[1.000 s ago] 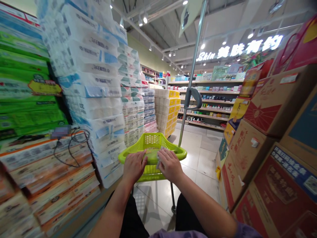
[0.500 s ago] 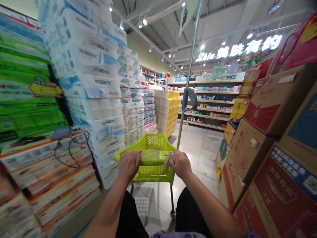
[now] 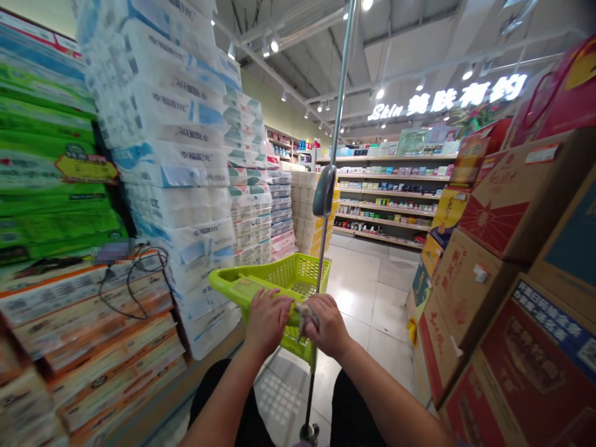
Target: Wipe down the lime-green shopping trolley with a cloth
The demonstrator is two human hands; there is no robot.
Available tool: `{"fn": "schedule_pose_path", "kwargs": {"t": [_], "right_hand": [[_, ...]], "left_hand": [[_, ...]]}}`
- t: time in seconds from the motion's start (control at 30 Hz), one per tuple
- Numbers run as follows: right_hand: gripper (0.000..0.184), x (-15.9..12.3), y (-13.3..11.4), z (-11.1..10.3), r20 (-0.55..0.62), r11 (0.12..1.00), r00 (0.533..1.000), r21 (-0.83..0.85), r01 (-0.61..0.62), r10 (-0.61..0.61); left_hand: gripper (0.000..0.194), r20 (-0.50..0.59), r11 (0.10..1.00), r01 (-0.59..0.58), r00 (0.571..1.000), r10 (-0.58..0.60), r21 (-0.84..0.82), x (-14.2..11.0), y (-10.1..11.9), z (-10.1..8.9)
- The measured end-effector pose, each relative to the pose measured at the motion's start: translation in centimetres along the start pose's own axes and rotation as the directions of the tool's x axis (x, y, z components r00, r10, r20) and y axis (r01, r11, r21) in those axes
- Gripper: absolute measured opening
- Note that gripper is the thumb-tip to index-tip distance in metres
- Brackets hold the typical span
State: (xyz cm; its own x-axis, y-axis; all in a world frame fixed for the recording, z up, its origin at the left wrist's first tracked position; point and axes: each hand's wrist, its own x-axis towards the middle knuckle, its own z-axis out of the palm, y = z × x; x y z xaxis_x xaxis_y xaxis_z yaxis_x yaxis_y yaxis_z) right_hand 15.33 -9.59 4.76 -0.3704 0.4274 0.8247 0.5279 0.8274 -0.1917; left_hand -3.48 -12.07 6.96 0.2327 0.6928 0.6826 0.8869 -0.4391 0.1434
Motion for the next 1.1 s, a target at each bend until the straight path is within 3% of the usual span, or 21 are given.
{"fn": "schedule_pose_path", "kwargs": {"t": [0.1, 0.2, 0.4, 0.67, 0.77, 0.87, 0.97, 1.1], "right_hand": [[0.035, -0.6, 1.4, 0.0, -0.023, 0.995, 0.995, 0.042, -0.095, 0.096], [0.040, -0.6, 1.1, 0.0, -0.023, 0.988, 0.992, 0.096, -0.119, 0.122], [0.037, 0.6, -2.7, 0.0, 0.070, 0.994, 0.997, 0.111, -0.017, 0.009], [0.039, -1.4, -0.3, 1.0, -0.062, 0.998, 0.998, 0.062, -0.007, 0.011], [0.038, -1.1, -1.1, 0.9, -0.078, 0.994, 0.994, 0.094, -0.064, 0.071], [0.039, -0.5, -2.7, 0.4, -0.019, 0.993, 1.000, 0.114, -0.010, 0.013], [0.037, 0.0, -3.5, 0.2, 0.004, 0.997, 1.000, 0.071, 0.016, -0.017], [0.018, 1.7, -3.2, 0.9, 0.097, 0.985, 0.988, -0.138, -0.105, 0.119]], "left_hand": [[0.037, 0.014, 0.999, 0.043, 0.999, -0.043, -0.024, -0.2, 0.7, 0.5], [0.036, -0.021, 0.997, 0.070, 0.997, -0.070, -0.013, -0.2, 0.4, 0.8], [0.037, -0.040, 0.998, 0.053, 0.998, -0.052, 0.016, 0.0, 0.2, 1.1], [0.036, -0.044, 0.999, 0.055, 0.998, -0.055, -0.001, 0.1, 0.1, 1.4], [0.037, -0.056, 0.998, 0.061, 0.997, -0.061, -0.003, 0.0, 0.0, 1.6], [0.036, -0.072, 0.998, 0.052, 0.996, -0.054, -0.034, -0.3, -0.3, 1.8], [0.038, -0.087, 0.994, 0.055, 0.994, -0.064, -0.097, -0.6, -0.6, 2.0], [0.043, -0.073, 0.990, 0.057, 0.995, -0.067, -0.127, -1.0, -0.9, 2.3]]}}
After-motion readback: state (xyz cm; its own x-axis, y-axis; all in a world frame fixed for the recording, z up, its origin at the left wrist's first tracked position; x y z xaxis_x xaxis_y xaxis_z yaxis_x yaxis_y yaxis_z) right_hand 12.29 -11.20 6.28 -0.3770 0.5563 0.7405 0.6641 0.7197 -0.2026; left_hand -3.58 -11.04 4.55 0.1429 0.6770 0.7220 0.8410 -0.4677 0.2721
